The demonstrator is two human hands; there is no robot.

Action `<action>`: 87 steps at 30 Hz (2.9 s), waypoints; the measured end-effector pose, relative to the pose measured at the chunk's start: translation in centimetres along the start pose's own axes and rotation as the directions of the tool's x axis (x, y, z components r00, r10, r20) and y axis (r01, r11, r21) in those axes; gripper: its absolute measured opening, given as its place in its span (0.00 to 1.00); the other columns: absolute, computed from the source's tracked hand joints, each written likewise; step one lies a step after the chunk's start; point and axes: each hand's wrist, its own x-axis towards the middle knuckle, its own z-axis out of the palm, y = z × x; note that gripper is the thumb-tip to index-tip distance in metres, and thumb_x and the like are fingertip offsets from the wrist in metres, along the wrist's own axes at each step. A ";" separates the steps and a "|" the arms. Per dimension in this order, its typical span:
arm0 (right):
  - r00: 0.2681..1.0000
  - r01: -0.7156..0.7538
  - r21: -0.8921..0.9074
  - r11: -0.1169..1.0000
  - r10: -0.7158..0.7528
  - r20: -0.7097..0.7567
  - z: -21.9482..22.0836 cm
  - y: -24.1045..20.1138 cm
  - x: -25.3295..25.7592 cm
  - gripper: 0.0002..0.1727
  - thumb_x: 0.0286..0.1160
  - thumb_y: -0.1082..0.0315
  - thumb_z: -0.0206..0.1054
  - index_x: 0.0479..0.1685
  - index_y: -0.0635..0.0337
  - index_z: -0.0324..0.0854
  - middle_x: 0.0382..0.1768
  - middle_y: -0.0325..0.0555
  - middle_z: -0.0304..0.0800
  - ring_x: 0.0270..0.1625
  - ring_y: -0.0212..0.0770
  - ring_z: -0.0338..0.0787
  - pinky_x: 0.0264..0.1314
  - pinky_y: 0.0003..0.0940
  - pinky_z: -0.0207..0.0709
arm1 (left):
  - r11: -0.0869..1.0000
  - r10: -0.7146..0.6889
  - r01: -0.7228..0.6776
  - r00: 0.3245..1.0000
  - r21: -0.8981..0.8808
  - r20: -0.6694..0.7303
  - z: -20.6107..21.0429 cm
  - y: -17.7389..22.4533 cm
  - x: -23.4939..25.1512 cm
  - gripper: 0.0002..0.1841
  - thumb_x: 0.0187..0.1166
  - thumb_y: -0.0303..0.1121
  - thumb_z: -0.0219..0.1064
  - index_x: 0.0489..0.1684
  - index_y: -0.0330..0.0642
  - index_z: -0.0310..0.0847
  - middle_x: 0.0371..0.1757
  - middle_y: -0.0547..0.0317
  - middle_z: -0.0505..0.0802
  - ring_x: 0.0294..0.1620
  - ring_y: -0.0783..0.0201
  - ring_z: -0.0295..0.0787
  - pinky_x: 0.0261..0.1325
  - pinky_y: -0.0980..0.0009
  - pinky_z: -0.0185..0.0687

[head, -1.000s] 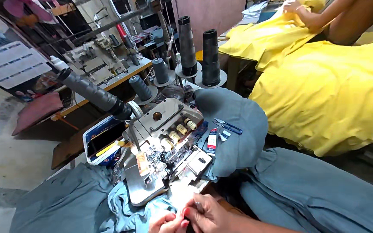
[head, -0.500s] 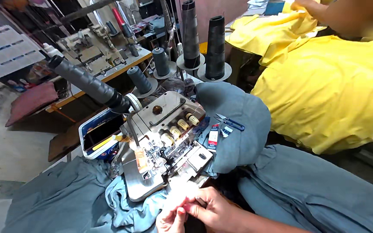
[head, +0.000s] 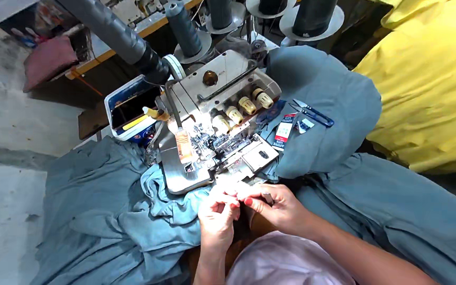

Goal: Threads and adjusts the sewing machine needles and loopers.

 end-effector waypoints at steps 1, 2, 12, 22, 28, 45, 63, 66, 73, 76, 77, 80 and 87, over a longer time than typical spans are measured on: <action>1.000 0.006 -0.024 1.000 -0.006 0.005 -0.2 -0.1 0.0 0.12 0.83 0.70 0.63 0.40 0.72 0.88 0.38 0.45 0.91 0.44 0.16 0.84 0.52 0.08 0.75 | 1.000 -0.011 0.011 1.000 0.020 -0.017 0.0 0.2 0.1 0.03 0.75 0.35 0.75 0.37 0.50 0.94 0.42 0.72 0.95 0.32 0.85 0.86 0.32 0.88 0.82; 1.000 0.001 -0.048 0.999 -0.001 0.010 -0.5 -0.2 0.1 0.13 0.85 0.69 0.62 0.43 0.72 0.88 0.43 0.46 0.92 0.47 0.17 0.86 0.54 0.09 0.76 | 0.999 -0.023 0.024 0.999 0.041 -0.032 0.1 0.5 0.2 0.04 0.77 0.34 0.73 0.39 0.50 0.94 0.42 0.70 0.96 0.32 0.84 0.87 0.32 0.88 0.82; 0.965 -0.016 0.042 0.999 0.027 -0.261 -5.0 -0.1 1.1 0.33 0.85 0.31 0.43 0.44 0.38 0.91 0.40 0.18 0.87 0.43 0.15 0.85 0.44 0.12 0.80 | 0.982 -0.013 0.033 0.994 0.185 -0.107 -0.6 1.5 1.2 0.02 0.74 0.30 0.76 0.34 0.51 0.93 0.40 0.68 0.97 0.35 0.81 0.92 0.33 0.85 0.87; 0.982 0.189 0.039 0.981 -0.188 -0.029 -3.0 -0.7 1.2 0.10 0.87 0.64 0.64 0.56 0.56 0.87 0.54 0.38 0.86 0.60 0.22 0.86 0.65 0.17 0.83 | 0.972 -0.229 0.207 0.939 -0.110 -0.258 0.4 1.4 2.2 0.14 0.86 0.20 0.56 0.36 0.40 0.89 0.38 0.58 0.97 0.36 0.73 0.95 0.41 0.80 0.91; 0.959 0.284 -0.042 0.958 -0.284 0.004 -1.5 0.0 1.2 0.11 0.86 0.68 0.65 0.55 0.66 0.86 0.55 0.49 0.92 0.65 0.29 0.88 0.71 0.20 0.79 | 0.958 -0.244 0.197 0.943 -0.208 -0.228 0.0 1.1 2.1 0.09 0.81 0.24 0.65 0.33 0.41 0.91 0.37 0.57 0.97 0.38 0.71 0.96 0.44 0.79 0.91; 0.959 0.283 0.023 0.959 -0.284 0.024 -0.6 0.4 1.7 0.11 0.85 0.70 0.65 0.54 0.69 0.87 0.50 0.51 0.92 0.61 0.29 0.89 0.69 0.19 0.79 | 0.895 -0.317 0.226 0.929 -0.385 -0.191 -0.4 1.1 1.7 0.05 0.76 0.30 0.73 0.31 0.41 0.91 0.36 0.54 0.97 0.38 0.70 0.96 0.43 0.78 0.91; 0.959 0.282 0.045 0.958 -0.283 0.005 -0.5 0.4 1.5 0.09 0.84 0.73 0.65 0.53 0.68 0.87 0.49 0.49 0.92 0.60 0.27 0.88 0.67 0.19 0.80 | 0.865 -0.332 0.241 0.933 -0.441 -0.140 -0.7 0.8 1.5 0.05 0.75 0.32 0.74 0.33 0.41 0.91 0.37 0.54 0.97 0.39 0.69 0.96 0.45 0.78 0.91; 0.958 0.285 0.039 0.958 -0.286 0.014 -0.4 0.6 1.6 0.09 0.83 0.73 0.65 0.52 0.69 0.87 0.49 0.51 0.92 0.60 0.28 0.89 0.67 0.19 0.80 | 0.857 -0.337 0.244 0.932 -0.454 -0.136 -0.7 0.8 1.5 0.05 0.74 0.32 0.74 0.33 0.41 0.91 0.37 0.54 0.97 0.39 0.69 0.96 0.45 0.78 0.91; 0.965 0.261 0.062 0.963 -0.261 -0.019 -0.6 0.5 1.4 0.08 0.84 0.73 0.65 0.51 0.67 0.87 0.50 0.47 0.93 0.60 0.28 0.90 0.67 0.20 0.82 | 0.862 -0.344 0.252 0.928 -0.439 -0.144 -0.7 0.7 1.4 0.05 0.75 0.31 0.74 0.34 0.40 0.91 0.38 0.53 0.97 0.39 0.68 0.96 0.45 0.78 0.91; 0.971 0.238 0.090 0.967 -0.236 -0.035 -0.7 0.4 1.5 0.08 0.85 0.73 0.64 0.52 0.65 0.86 0.51 0.44 0.94 0.61 0.27 0.90 0.67 0.22 0.83 | 0.871 -0.338 0.243 0.927 -0.428 -0.161 -0.7 0.7 1.5 0.05 0.75 0.32 0.74 0.35 0.40 0.91 0.39 0.52 0.97 0.40 0.67 0.97 0.45 0.77 0.91; 0.972 0.236 0.093 0.967 -0.233 -0.041 -0.7 0.4 1.5 0.08 0.85 0.73 0.64 0.52 0.64 0.87 0.51 0.43 0.94 0.61 0.27 0.90 0.67 0.22 0.83 | 0.875 -0.333 0.241 0.929 -0.420 -0.160 -0.7 0.7 1.5 0.05 0.75 0.32 0.74 0.36 0.40 0.92 0.40 0.52 0.97 0.41 0.67 0.97 0.46 0.77 0.91; 0.974 0.223 0.094 0.970 -0.217 -0.070 -0.8 0.4 1.5 0.08 0.85 0.72 0.65 0.53 0.62 0.88 0.50 0.39 0.94 0.59 0.25 0.91 0.65 0.20 0.84 | 0.892 -0.319 0.242 0.935 -0.382 -0.153 -0.9 0.8 1.3 0.09 0.74 0.33 0.75 0.45 0.39 0.91 0.46 0.49 0.98 0.44 0.66 0.98 0.45 0.77 0.91; 0.976 0.158 0.148 0.976 -0.132 -0.171 -0.7 0.7 1.3 0.09 0.83 0.71 0.66 0.53 0.57 0.90 0.51 0.31 0.96 0.57 0.24 0.92 0.62 0.20 0.87 | 0.972 -0.041 0.090 0.975 0.217 -0.218 -0.6 1.5 -0.3 0.24 0.75 0.32 0.76 0.70 0.44 0.77 0.70 0.63 0.91 0.53 0.71 0.96 0.32 0.77 0.93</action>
